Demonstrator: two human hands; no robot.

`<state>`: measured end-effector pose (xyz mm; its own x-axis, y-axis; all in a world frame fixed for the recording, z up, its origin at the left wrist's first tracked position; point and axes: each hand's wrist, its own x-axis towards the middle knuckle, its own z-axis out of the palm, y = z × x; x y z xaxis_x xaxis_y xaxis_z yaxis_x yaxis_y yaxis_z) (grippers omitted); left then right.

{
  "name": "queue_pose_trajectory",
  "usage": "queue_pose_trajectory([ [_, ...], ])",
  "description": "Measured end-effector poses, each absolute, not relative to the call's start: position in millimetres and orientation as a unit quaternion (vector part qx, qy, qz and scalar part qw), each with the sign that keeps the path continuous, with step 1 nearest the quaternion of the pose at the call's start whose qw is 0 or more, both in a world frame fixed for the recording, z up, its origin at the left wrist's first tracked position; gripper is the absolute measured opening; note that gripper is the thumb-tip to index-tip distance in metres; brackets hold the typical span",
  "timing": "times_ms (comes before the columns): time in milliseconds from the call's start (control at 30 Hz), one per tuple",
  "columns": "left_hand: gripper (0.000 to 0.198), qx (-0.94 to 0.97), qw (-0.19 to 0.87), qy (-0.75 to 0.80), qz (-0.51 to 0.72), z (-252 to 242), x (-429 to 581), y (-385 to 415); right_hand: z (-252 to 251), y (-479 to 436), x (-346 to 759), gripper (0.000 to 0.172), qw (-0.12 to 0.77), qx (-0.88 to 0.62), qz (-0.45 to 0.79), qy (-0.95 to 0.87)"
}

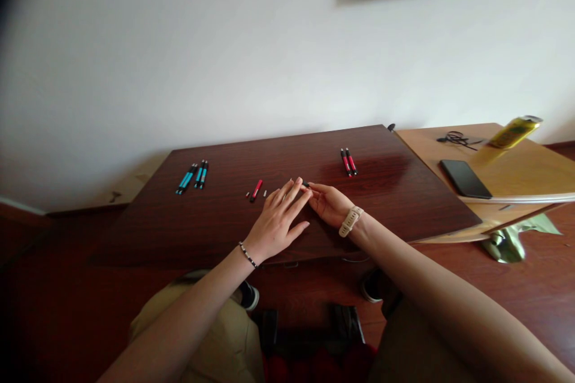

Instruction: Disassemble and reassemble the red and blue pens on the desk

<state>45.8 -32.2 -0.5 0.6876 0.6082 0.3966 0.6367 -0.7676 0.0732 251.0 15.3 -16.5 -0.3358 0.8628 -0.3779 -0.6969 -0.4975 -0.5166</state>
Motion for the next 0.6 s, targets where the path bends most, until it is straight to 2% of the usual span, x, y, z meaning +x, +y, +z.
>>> queue_pose_trajectory([
  [233, 0.071, -0.913, 0.030, -0.353, -0.201, -3, 42, -31, -16, 17, 259, 0.020, 0.527, -0.368, 0.744, -0.183],
  [400, 0.058, -0.897, 0.026, -0.396, -0.197, -14, 33, -27, -19, 20, 266, 0.011, 0.577, -0.436, 0.637, -0.265],
  [600, 0.048, -0.896, -0.001, -0.398, -0.198, -22, 21, -31, -28, 23, 275, 0.006, 0.567, -0.471, 0.598, -0.315],
])
